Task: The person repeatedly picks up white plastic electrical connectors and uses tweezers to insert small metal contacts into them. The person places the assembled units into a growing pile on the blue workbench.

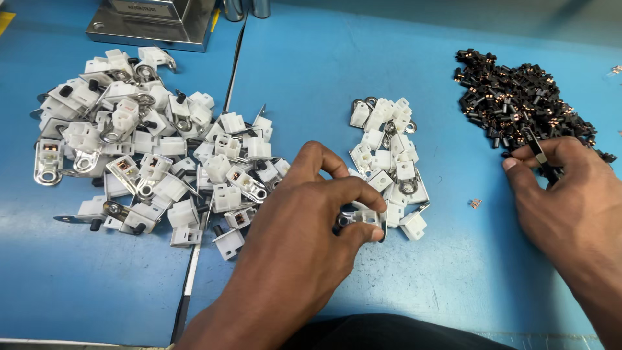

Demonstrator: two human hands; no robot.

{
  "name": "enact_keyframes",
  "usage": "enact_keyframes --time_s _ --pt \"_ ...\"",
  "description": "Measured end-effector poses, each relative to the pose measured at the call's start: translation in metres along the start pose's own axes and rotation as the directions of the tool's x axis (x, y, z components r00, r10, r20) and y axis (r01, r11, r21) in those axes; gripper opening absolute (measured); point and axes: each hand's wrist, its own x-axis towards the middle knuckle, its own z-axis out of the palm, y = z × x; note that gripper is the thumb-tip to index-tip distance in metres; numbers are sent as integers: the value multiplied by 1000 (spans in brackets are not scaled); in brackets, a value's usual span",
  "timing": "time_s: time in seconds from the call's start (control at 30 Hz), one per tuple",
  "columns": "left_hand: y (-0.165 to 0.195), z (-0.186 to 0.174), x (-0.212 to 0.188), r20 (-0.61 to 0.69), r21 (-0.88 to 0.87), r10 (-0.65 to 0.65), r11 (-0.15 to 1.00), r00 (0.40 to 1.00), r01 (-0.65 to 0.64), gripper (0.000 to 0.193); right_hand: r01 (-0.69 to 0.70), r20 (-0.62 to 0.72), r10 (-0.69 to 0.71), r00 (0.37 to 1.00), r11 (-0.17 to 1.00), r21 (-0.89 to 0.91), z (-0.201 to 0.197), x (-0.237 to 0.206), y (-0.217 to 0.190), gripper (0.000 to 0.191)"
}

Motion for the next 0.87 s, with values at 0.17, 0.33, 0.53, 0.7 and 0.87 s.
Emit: enact_keyframes --time_s 0.17,0.33,0.53,0.7,0.87 --pt "8 -5 -7 36 -252 -39 967 999 47 24 267 -194 -269 944 963 -33 10 2 7 22" --pt "19 -3 0 198 -358 -56 925 979 126 23 -7 -56 16 998 988 154 17 15 16 30" --pt "17 1 -2 207 -409 -13 907 978 99 26 -194 155 143 977 900 391 -4 -12 6 30" --pt "15 8 3 181 -428 -48 895 982 122 27 117 190 -122 974 992 37 -18 -53 6 30" --pt "18 2 7 218 -384 -146 896 965 223 28 -405 344 301 890 868 289 39 -71 -28 38"
